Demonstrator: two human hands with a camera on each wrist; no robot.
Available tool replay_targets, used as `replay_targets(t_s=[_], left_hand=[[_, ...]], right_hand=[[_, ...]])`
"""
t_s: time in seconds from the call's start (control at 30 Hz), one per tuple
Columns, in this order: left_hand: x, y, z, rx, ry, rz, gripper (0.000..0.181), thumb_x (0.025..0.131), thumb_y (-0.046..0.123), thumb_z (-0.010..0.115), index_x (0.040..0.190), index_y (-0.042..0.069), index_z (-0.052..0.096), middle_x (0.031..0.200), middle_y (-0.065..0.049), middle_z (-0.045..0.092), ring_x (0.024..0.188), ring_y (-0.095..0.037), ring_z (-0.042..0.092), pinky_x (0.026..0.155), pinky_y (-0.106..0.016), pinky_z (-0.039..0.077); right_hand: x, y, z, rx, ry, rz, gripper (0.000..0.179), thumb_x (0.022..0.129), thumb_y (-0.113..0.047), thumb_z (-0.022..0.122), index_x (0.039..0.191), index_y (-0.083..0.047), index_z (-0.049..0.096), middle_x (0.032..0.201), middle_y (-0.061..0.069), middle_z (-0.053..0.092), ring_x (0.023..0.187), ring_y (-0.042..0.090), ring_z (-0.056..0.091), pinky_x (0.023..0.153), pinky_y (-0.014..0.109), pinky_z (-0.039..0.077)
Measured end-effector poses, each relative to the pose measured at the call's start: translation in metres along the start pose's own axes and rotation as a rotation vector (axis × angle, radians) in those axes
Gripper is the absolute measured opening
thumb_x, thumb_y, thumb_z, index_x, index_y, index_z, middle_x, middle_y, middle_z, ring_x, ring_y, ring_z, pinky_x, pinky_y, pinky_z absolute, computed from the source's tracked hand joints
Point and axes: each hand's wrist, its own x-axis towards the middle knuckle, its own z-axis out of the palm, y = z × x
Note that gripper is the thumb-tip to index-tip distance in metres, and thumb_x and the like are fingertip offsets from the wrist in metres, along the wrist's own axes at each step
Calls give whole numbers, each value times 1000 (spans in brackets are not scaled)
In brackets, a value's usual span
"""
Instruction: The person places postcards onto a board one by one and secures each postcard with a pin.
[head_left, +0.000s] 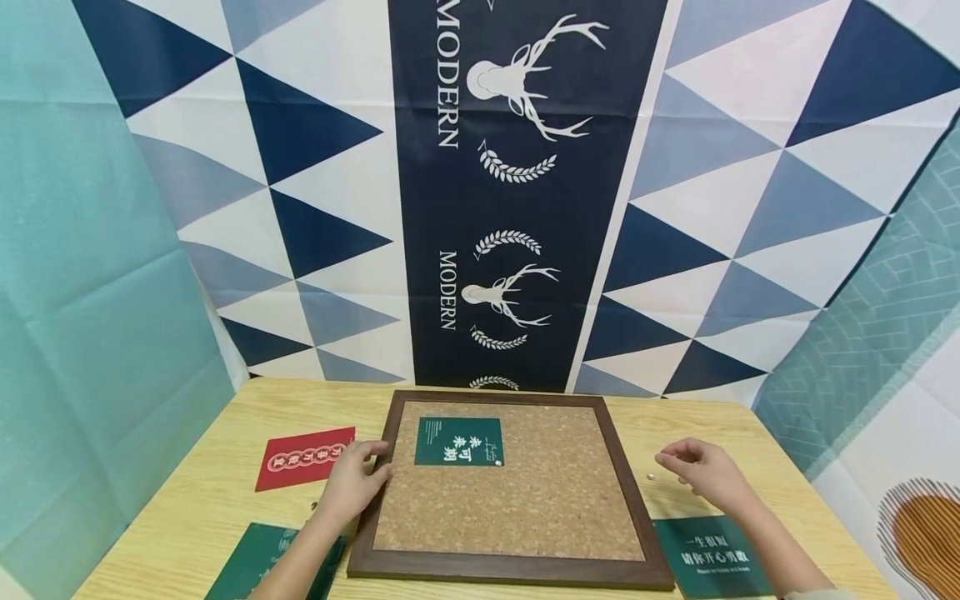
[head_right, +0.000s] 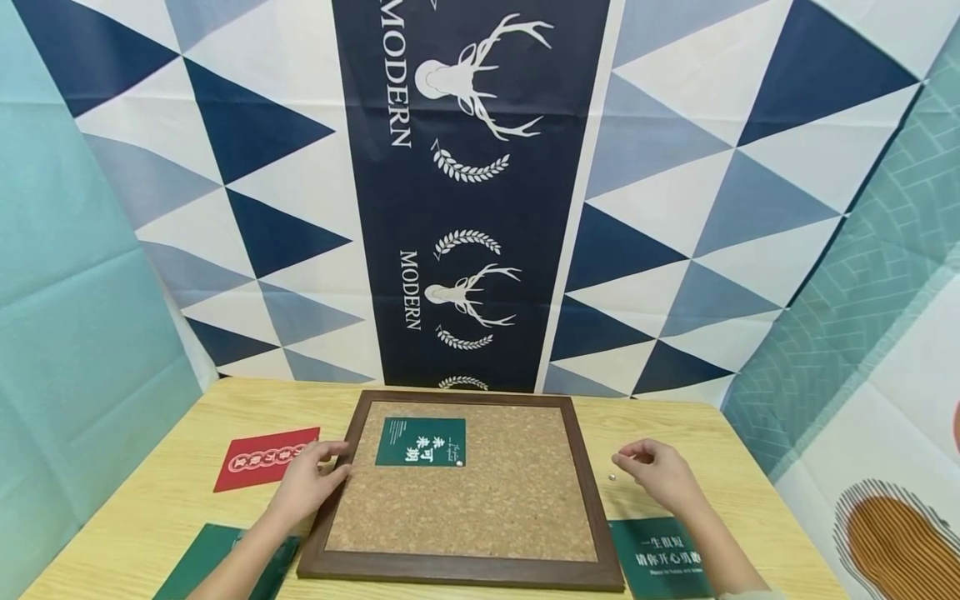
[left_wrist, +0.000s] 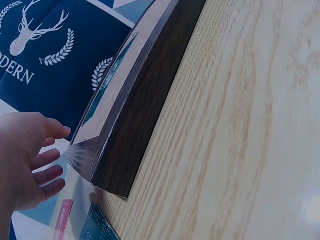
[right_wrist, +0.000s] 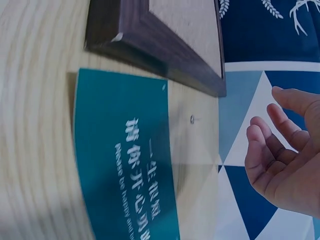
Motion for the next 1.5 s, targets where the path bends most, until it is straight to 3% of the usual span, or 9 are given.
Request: replay_targets(t_s=[0.4,1.03,1.5], left_hand=[[0,-3,0,41,11,-20,33,83,10,68,114,-1,63,109,-17,59,98,-32,58,80,-43,53],[-1,-6,0,31,-12,-62,33,84,10,68,114,-2,62,108,-18,59,97,-32,61,77,-41,55],[-1,-7,1,23,-19,-83,34,84,10,67,115,-3,61,108,-18,59,97,-32,61,76,-40,55]], right_hand=[[-4,21,-15,-132,13,14,43,91,-37,58,107,3,60,97,12,64,82,17,57,63,29,44],[-9,56,-35,-196,-48,50,48,88,-36,62,106,9,58,91,11,62,80,19,56,63,31,45],[-15,83,-40,-194,-78,154,60,83,-43,66,106,11,56,92,20,61,81,24,57,63,32,46]])
